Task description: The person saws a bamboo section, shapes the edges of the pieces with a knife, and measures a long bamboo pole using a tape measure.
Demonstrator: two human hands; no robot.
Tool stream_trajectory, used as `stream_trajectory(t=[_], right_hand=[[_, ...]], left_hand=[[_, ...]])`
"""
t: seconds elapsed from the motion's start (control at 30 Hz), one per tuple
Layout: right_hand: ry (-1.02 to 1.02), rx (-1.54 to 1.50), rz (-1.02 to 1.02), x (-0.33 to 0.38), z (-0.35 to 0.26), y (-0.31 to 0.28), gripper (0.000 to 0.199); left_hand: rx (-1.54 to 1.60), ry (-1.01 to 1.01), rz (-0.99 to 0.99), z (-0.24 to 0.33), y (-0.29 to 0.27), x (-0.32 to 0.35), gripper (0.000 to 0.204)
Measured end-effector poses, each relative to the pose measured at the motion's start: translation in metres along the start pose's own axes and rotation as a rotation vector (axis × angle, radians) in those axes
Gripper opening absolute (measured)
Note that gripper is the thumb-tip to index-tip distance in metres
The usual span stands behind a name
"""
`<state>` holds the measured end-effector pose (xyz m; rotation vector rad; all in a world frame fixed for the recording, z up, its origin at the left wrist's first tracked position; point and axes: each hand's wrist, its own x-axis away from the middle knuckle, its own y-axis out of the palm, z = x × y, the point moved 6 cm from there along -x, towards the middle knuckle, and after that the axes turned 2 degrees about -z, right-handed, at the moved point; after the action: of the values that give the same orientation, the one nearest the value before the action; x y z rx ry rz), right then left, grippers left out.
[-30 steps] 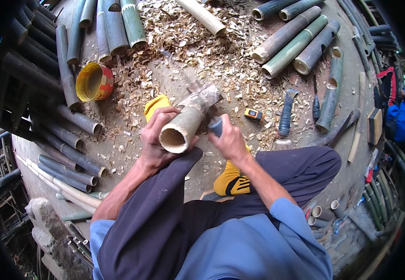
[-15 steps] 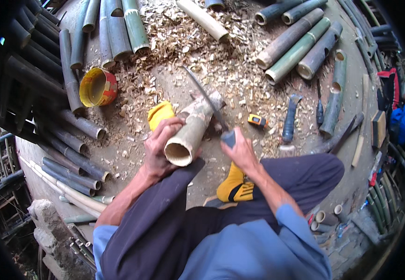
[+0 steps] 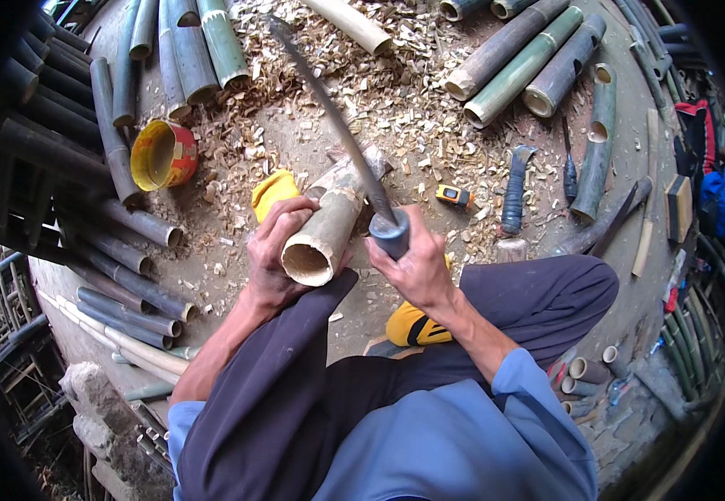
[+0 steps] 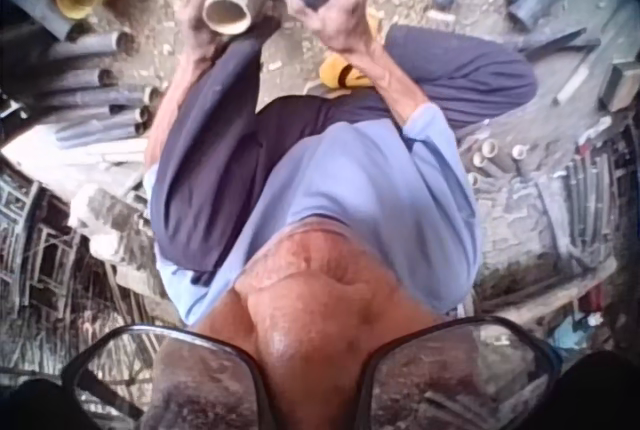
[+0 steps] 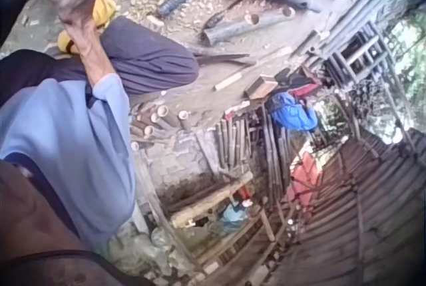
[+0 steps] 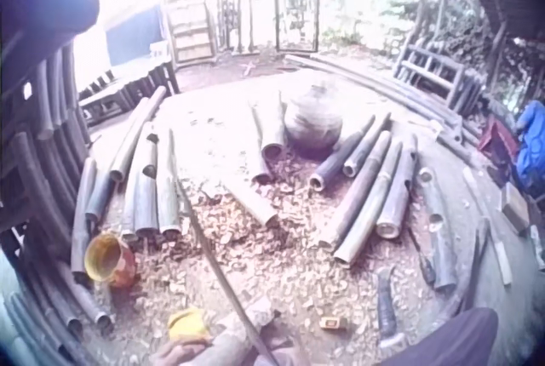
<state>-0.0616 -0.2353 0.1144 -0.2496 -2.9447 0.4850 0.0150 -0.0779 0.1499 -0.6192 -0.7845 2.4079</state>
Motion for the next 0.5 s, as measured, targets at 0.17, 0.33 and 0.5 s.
stream_trajectory(t=[0.17, 0.33, 0.5], right_hand=[[-0.324, 0.098, 0.162, 0.009, 0.01, -0.002, 0.04], [0.164, 0.09, -0.064, 0.004, 0.042, 0.005, 0.037], [-0.227, -0.05, 0.186, 0.014, -0.019, -0.01, 0.038]], left_hand=[[-0.016, -0.016, -0.03, 0.006, 0.004, -0.002, 0.054], [-0.004, -0.003, -0.028, 0.002, 0.003, 0.006, 0.054], [-0.016, -0.008, -0.028, 0.004, 0.0, 0.002, 0.053]])
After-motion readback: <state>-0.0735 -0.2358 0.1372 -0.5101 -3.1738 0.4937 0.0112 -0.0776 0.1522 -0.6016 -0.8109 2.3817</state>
